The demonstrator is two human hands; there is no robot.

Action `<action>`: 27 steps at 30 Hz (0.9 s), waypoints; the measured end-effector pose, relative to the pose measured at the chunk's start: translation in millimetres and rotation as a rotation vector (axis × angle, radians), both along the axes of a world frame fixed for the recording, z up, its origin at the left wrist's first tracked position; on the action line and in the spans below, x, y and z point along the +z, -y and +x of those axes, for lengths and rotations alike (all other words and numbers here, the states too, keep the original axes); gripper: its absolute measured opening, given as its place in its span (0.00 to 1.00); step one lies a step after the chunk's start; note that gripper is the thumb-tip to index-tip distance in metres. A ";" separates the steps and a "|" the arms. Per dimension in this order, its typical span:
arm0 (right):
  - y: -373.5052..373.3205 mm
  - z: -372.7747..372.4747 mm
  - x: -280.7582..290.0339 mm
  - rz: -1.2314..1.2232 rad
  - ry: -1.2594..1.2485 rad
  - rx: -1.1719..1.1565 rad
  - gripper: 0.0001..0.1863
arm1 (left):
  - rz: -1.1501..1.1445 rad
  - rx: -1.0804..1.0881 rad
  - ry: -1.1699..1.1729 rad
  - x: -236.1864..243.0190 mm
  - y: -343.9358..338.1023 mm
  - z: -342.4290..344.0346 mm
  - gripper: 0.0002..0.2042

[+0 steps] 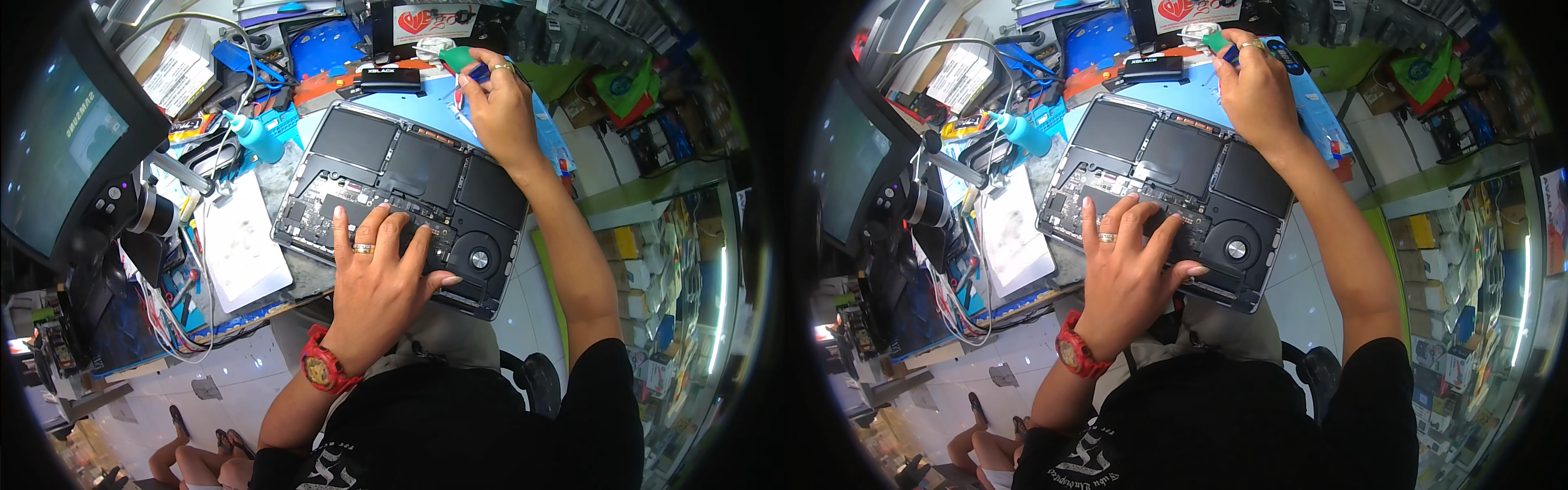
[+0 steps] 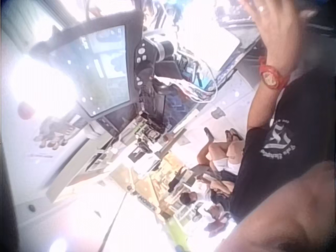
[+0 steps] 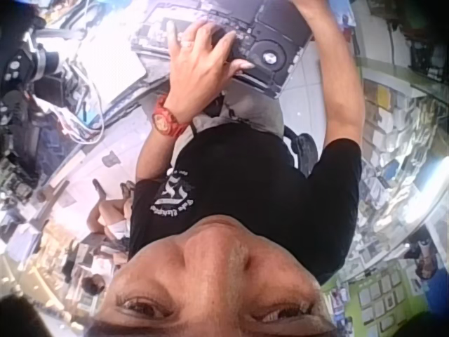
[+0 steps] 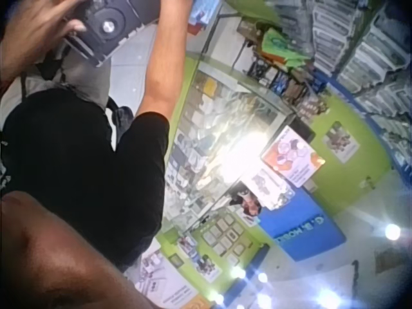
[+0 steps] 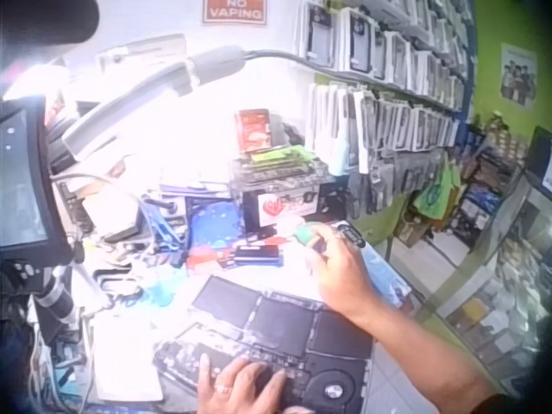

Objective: The person uses a screwdriver to remove and replace screws inside a laptop casing, then handles a component by hand before closing the laptop lid.

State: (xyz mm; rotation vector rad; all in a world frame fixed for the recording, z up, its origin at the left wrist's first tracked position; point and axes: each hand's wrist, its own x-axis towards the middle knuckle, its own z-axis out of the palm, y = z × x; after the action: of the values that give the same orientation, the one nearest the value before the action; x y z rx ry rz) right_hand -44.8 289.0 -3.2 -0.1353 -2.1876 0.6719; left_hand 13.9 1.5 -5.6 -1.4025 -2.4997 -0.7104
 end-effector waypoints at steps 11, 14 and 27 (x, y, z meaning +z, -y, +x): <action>-3.1 -4.1 -6.2 -0.034 0.021 -0.004 0.19 | 0.033 -0.017 0.030 -0.3 0.2 -0.1 0.30; -0.5 -0.9 -4.2 -0.108 0.024 -0.001 0.18 | 0.040 -0.015 0.033 0.5 0.0 -0.5 0.28; 47.4 70.3 30.2 -0.740 -0.003 0.331 0.21 | 0.281 0.154 0.083 9.6 -5.8 -10.7 0.12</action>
State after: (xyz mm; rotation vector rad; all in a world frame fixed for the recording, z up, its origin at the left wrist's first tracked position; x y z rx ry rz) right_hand 25.5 241.6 27.0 -0.1515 -1.8709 1.6447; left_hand 3.2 7.3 4.0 -1.0923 -2.4173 -1.0576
